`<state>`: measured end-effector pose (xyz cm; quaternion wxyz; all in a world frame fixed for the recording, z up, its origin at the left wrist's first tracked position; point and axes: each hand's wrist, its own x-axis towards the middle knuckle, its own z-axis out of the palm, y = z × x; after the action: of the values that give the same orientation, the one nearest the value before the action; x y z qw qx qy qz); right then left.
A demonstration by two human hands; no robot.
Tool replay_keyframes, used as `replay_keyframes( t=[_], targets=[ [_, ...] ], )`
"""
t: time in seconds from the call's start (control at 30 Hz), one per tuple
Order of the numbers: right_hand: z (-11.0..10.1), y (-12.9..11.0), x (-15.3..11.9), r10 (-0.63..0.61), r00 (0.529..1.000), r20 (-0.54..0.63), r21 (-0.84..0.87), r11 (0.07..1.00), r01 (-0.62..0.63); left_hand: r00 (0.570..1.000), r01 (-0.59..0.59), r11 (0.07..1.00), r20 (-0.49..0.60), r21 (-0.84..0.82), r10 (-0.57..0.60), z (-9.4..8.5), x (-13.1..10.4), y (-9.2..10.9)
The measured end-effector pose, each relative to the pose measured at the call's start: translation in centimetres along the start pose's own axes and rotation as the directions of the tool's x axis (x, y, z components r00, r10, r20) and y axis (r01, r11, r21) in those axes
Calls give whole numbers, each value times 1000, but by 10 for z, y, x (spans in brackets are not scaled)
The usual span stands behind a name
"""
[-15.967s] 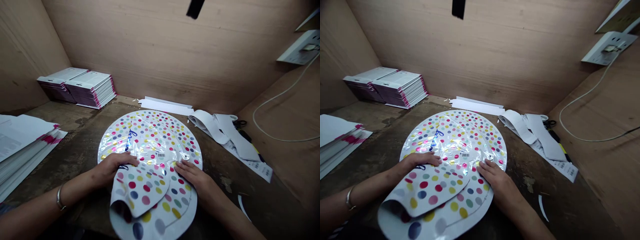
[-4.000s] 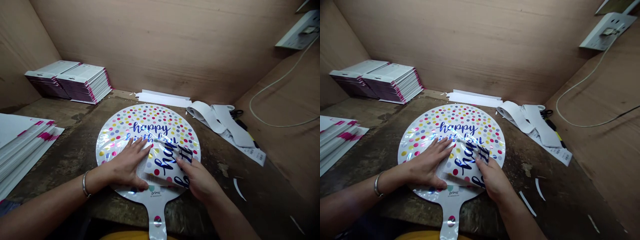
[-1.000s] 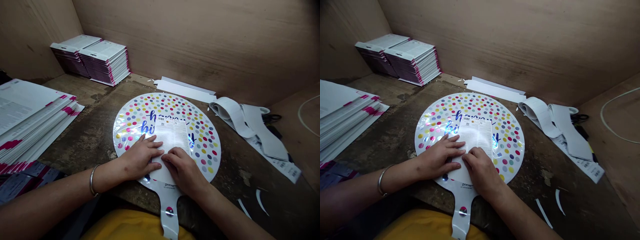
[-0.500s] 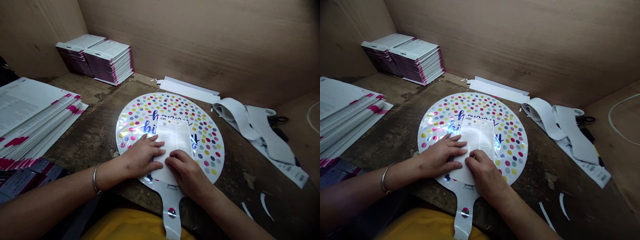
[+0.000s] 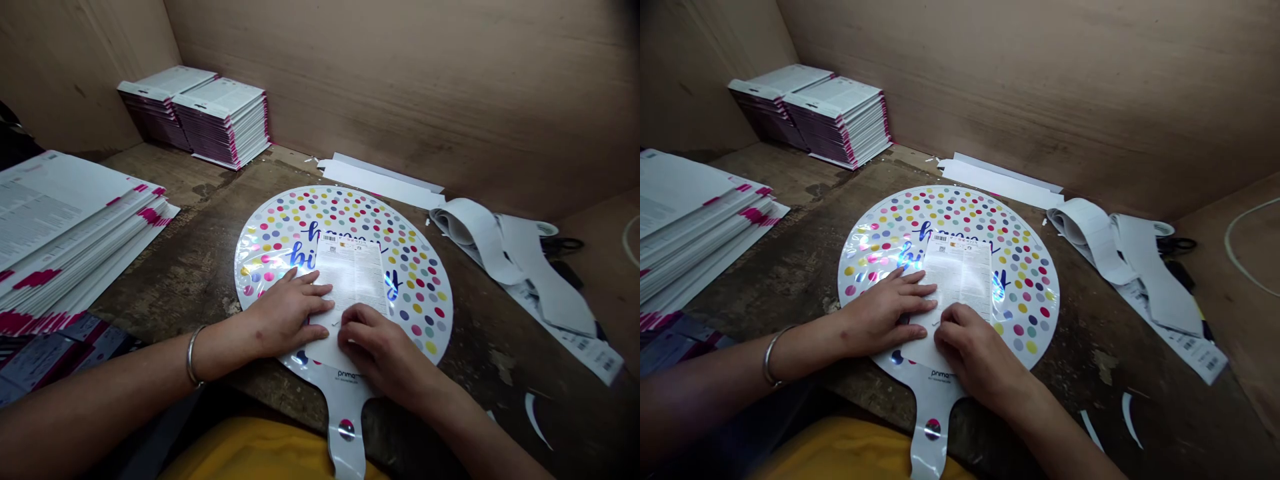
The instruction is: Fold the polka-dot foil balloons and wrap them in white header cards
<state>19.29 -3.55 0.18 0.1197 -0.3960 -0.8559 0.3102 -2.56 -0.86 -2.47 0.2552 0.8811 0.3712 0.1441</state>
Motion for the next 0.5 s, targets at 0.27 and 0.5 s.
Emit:
replay_keyframes(
  t=[0.27,0.5],
  targets=[
    [-7,7,10,-7,999,-45,-134,991,1,1000,-23,1000,2,12,23,-1,2,-1],
    [3,5,29,-40,999,29,-157,987,44,999,-36,999,8,12,36,0,2,-2]
  ],
)
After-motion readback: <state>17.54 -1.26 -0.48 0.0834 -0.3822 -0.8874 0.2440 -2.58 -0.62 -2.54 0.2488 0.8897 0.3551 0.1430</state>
